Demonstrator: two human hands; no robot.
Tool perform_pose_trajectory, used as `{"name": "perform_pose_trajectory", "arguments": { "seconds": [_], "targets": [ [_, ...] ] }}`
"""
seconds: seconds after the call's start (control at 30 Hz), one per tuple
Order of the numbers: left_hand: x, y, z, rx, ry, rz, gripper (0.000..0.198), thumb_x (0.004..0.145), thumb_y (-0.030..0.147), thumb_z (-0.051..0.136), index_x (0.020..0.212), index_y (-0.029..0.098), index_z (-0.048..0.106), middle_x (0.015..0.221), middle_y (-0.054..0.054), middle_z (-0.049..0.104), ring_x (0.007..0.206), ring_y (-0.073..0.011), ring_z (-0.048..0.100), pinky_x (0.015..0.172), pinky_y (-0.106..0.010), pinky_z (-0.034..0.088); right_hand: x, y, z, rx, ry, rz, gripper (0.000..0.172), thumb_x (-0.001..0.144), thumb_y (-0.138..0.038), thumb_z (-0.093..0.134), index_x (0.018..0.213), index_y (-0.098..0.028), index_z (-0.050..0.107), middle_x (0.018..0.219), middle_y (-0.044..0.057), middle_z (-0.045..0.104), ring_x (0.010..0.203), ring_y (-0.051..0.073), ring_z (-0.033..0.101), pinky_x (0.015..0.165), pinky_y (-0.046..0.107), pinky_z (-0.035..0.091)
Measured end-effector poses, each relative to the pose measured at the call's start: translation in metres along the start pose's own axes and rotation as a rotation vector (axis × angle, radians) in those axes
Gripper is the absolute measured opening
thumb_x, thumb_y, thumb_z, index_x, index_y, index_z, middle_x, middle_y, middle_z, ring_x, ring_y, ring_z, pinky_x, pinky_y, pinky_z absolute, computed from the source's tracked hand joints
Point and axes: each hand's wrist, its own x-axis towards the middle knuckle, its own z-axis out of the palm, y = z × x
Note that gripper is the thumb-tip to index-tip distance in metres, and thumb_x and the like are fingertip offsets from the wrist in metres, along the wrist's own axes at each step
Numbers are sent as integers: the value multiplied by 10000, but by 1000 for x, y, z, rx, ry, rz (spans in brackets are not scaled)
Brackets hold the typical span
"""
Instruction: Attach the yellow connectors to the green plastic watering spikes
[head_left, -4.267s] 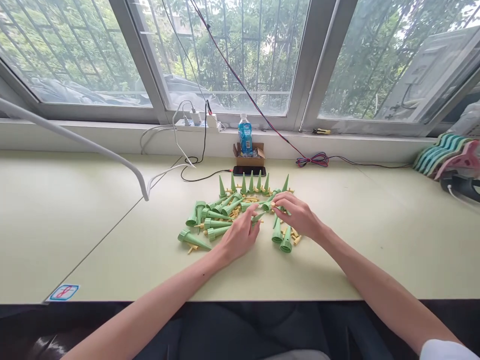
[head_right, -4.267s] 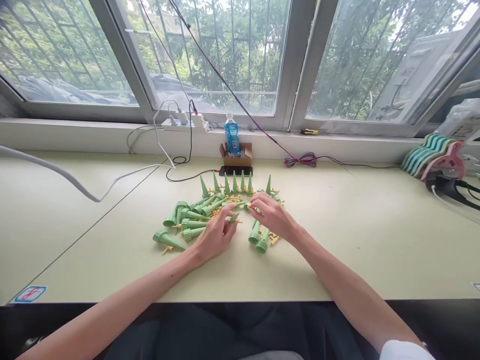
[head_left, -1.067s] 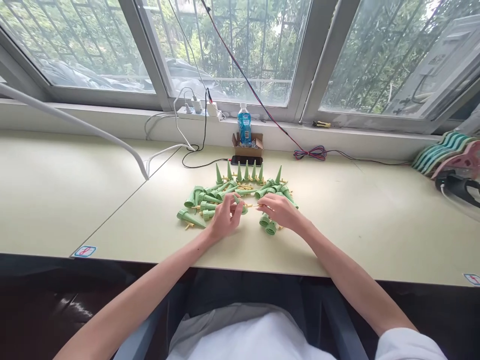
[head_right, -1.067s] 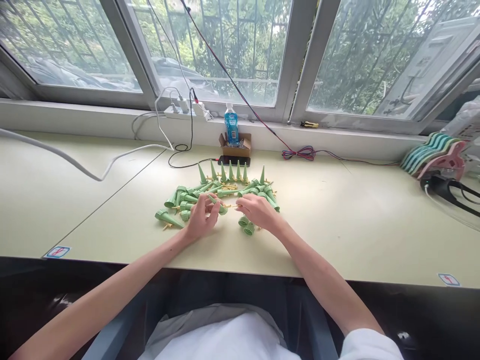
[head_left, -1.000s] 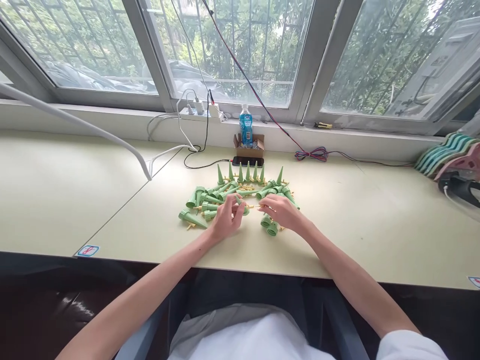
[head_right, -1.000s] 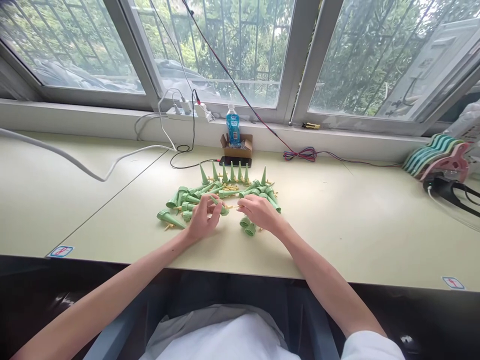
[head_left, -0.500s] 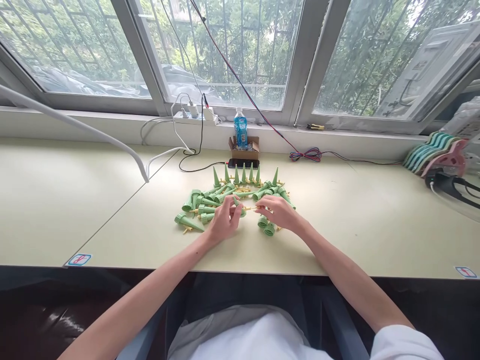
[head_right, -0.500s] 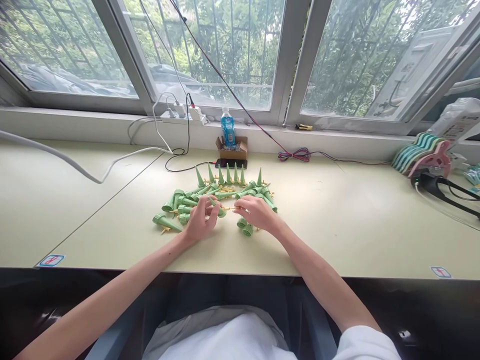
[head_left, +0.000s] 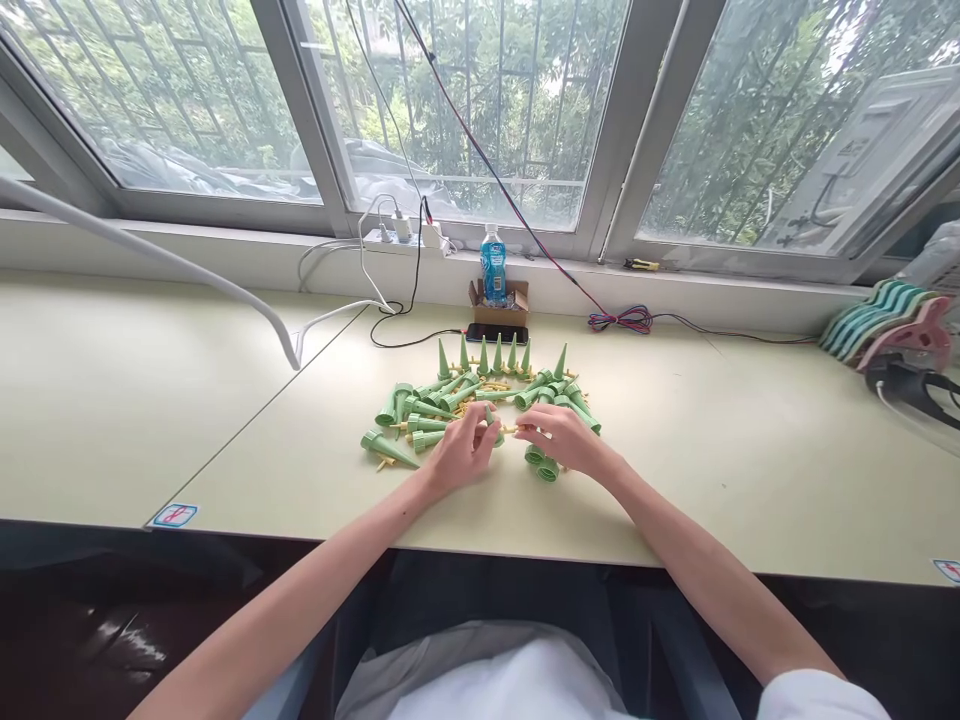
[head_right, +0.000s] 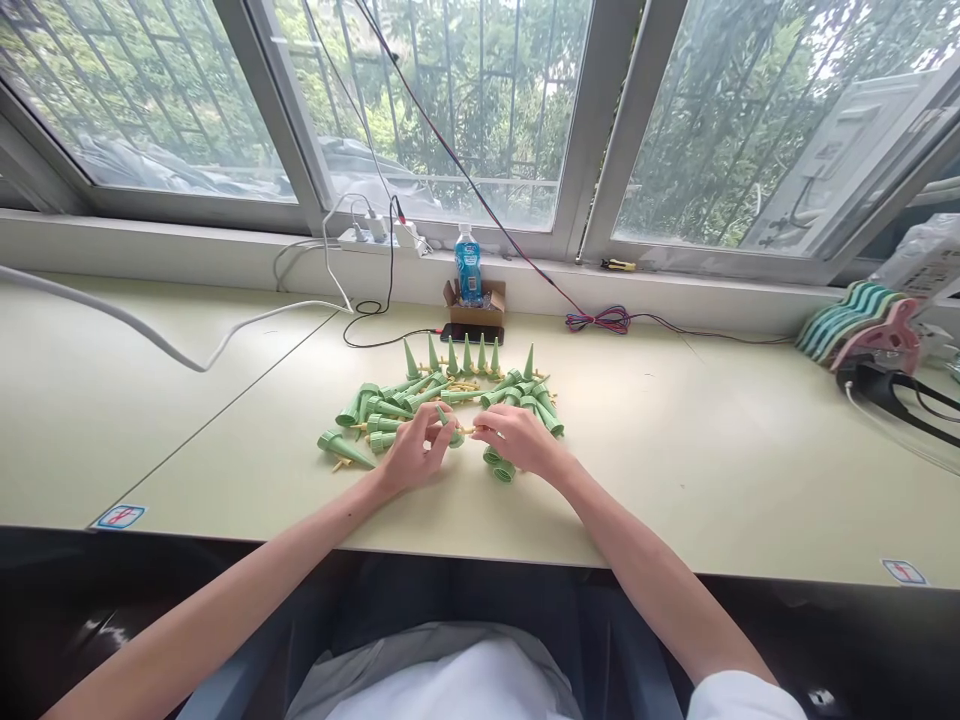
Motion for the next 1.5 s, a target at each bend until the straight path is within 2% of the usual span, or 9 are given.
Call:
{"name": "perform_pose_trajectory", "arguments": {
  "seconds": [0.37, 0.6, 0.83, 1.17, 1.5],
  "targets": [
    [0, 1, 0, 31, 6, -13, 218, 916, 296, 497, 1108, 204, 451, 716, 25, 558, 486, -66, 530, 433, -161, 401, 0, -8, 1, 56, -5, 32, 179, 942, -299, 516, 1022, -199, 641, 935, 75, 658, 770, 161, 594, 689, 277, 470],
    [0, 2, -1, 39, 5, -7, 225, 917, 260, 484, 1129, 210, 430, 729, 33, 530, 491, -62, 537, 441, -158, 401, 1, -8, 6, 54, 10, 3, 186, 951, -302, 499, 997, -193, 643, 911, 76, 658, 761, 159, 596, 685, 277, 466],
    [0, 2, -2, 77, -11, -5, 215, 919, 246, 474, 1121, 219, 407, 695, 59, 469, 446, -44, 480, 420, -142, 362, 3, -12, 6, 21, 8, -5, 209, 961, -308, 479, 982, -182, 644, 863, 72, 650, 748, 161, 590, 676, 271, 462],
    [1, 4, -3, 68, -10, 6, 203, 920, 258, 472, 1112, 220, 415, 708, 53, 480, 426, -33, 441, 397, -132, 322, 3, -12, 8, 21, 27, 16, 181, 954, -295, 490, 1018, -187, 619, 872, 69, 646, 759, 162, 586, 691, 282, 472],
    [1, 3, -3, 69, -12, 18, 205, 925, 267, 460, 1119, 217, 417, 703, 50, 489, 414, -34, 443, 387, -130, 300, 4, -11, 9, 40, 16, 10, 157, 948, -284, 494, 959, -186, 616, 859, 65, 644, 754, 161, 580, 680, 281, 467]
  ]
}}
